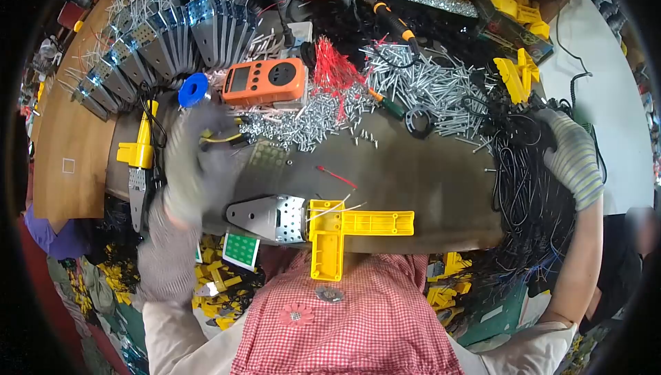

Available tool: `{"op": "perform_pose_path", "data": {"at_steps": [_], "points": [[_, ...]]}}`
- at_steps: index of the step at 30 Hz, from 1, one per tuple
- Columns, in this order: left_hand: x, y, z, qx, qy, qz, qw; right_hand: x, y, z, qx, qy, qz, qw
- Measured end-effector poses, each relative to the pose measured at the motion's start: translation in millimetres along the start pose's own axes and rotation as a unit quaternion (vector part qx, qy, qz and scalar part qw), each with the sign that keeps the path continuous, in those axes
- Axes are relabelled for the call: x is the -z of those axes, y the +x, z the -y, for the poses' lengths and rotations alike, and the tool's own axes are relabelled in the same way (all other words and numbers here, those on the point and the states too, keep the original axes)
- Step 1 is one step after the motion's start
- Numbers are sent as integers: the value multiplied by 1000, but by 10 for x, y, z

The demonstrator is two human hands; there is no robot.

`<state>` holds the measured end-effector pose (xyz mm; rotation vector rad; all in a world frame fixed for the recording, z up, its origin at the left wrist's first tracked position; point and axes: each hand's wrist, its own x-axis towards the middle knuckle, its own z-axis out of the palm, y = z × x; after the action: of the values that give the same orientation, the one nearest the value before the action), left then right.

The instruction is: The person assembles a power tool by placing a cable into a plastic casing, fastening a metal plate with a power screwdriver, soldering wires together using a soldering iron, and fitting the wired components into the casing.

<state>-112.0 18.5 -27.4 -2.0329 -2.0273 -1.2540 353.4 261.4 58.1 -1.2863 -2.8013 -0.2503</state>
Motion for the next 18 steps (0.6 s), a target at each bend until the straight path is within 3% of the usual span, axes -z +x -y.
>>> {"op": "perform_pose_path", "data": {"at_steps": [1,3,5,8,12,16,18], "points": [[4,296,46,59,-68,-33,995,-52,-13,-41,13,-23,0,1000],[-101,819,330,61,36,10,997,-196,-46,-177,37,-70,-4,997],[-295,1259,623,122,156,180,964,-190,-58,-128,38,-84,-17,996],[-549,1647,761,257,97,380,883,-189,-156,-28,26,-65,-40,997],[-581,1634,878,311,-59,406,857,-236,-271,-42,47,-43,-84,994],[-486,1677,669,427,-93,393,809,-157,-98,223,49,-41,-52,997],[-508,1696,725,412,-66,406,813,-224,7,244,72,-74,-21,994]]}}
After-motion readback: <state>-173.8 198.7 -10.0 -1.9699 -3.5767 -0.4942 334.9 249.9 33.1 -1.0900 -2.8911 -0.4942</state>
